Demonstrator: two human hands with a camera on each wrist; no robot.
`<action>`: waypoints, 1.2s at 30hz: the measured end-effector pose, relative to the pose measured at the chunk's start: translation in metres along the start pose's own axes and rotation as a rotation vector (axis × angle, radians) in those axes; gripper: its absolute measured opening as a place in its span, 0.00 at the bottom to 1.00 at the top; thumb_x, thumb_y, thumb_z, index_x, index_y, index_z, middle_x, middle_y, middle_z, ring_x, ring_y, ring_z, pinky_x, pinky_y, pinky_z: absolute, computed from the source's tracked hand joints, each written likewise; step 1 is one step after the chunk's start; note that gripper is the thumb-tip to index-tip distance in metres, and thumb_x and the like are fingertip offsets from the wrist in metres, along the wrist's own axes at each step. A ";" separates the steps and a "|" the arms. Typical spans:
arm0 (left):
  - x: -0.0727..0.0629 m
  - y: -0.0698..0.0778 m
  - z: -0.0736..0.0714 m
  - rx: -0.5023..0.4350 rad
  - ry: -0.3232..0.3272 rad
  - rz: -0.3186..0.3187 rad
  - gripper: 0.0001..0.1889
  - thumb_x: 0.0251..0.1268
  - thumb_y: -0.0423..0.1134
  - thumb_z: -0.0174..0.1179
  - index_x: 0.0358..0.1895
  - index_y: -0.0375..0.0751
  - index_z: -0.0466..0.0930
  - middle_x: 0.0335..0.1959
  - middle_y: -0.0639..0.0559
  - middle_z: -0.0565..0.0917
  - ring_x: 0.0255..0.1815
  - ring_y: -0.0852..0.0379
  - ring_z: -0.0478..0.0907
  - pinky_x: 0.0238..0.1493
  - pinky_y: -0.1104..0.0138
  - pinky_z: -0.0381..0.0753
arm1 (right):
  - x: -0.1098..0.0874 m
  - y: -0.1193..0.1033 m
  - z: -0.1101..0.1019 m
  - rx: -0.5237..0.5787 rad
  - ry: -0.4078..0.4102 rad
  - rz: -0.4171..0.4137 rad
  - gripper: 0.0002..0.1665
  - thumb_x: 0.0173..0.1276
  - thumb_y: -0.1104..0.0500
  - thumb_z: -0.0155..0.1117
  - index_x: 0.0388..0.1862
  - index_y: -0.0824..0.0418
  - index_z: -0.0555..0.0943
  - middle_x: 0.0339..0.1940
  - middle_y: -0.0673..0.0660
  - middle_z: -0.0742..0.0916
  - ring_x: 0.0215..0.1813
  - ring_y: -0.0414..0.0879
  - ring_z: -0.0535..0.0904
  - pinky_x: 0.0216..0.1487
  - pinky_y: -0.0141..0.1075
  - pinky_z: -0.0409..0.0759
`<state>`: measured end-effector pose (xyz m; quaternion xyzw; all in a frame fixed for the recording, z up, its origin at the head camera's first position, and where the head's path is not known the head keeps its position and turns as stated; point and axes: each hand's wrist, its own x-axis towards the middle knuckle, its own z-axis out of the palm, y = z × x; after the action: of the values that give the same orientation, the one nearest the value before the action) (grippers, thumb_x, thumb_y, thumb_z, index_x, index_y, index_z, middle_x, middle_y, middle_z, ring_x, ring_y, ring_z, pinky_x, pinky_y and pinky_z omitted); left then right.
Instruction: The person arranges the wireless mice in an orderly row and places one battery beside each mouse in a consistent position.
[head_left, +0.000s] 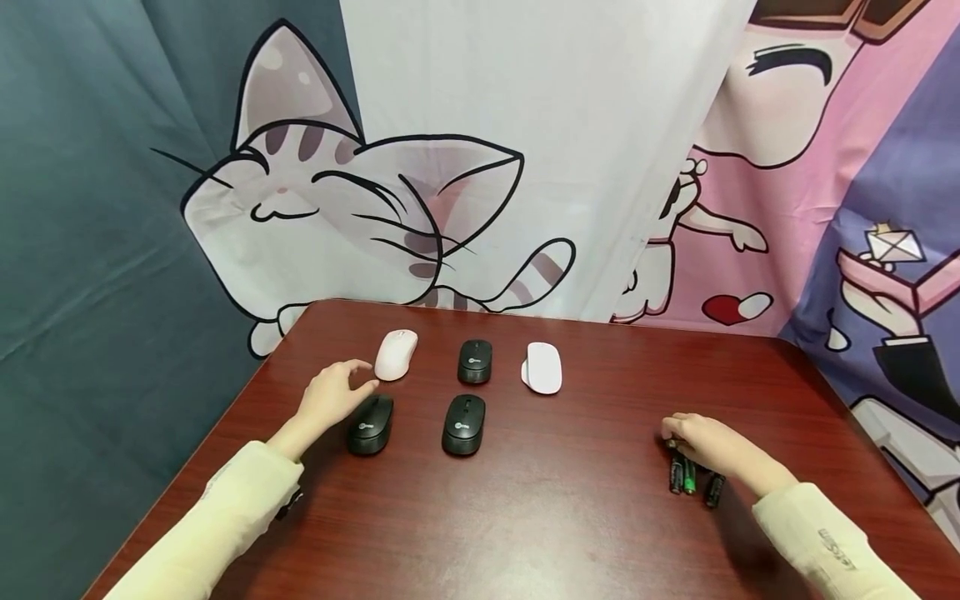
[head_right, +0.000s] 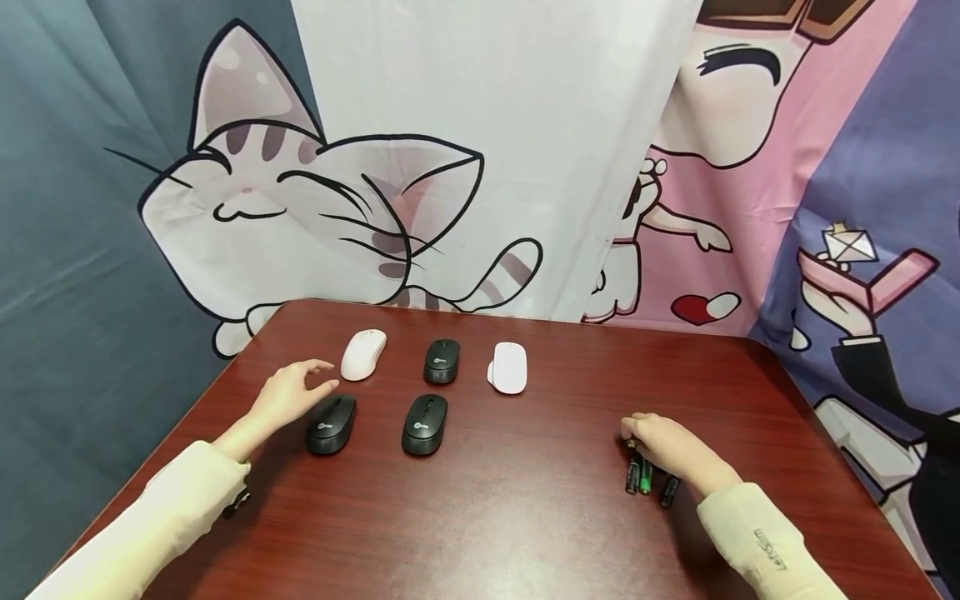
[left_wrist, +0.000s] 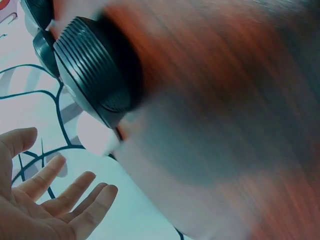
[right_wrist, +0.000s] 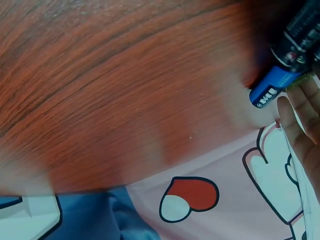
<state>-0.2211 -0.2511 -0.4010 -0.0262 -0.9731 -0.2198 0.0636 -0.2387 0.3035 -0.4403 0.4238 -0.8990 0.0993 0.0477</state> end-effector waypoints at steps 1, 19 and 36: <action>-0.001 -0.002 0.000 -0.001 -0.004 0.001 0.20 0.61 0.44 0.60 0.53 0.36 0.79 0.47 0.35 0.82 0.40 0.43 0.79 0.35 0.51 0.76 | 0.000 0.000 0.001 -0.009 0.009 -0.007 0.18 0.47 0.76 0.66 0.24 0.56 0.72 0.23 0.45 0.73 0.26 0.33 0.66 0.25 0.29 0.68; -0.008 -0.011 -0.003 -0.004 -0.022 -0.014 0.21 0.63 0.44 0.59 0.55 0.35 0.78 0.51 0.33 0.80 0.47 0.38 0.78 0.42 0.46 0.76 | 0.009 -0.003 -0.012 -0.083 -0.020 0.031 0.14 0.50 0.74 0.68 0.24 0.58 0.74 0.22 0.46 0.75 0.25 0.36 0.68 0.26 0.31 0.72; 0.001 -0.003 0.002 -0.002 0.006 0.033 0.20 0.62 0.43 0.59 0.54 0.35 0.78 0.52 0.35 0.81 0.50 0.38 0.78 0.45 0.46 0.76 | 0.047 -0.020 -0.019 -0.027 0.169 0.199 0.13 0.49 0.76 0.64 0.31 0.62 0.78 0.25 0.51 0.79 0.28 0.42 0.73 0.30 0.38 0.75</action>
<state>-0.2224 -0.2532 -0.4038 -0.0419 -0.9721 -0.2197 0.0701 -0.2529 0.2599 -0.4108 0.3222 -0.9306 0.1266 0.1188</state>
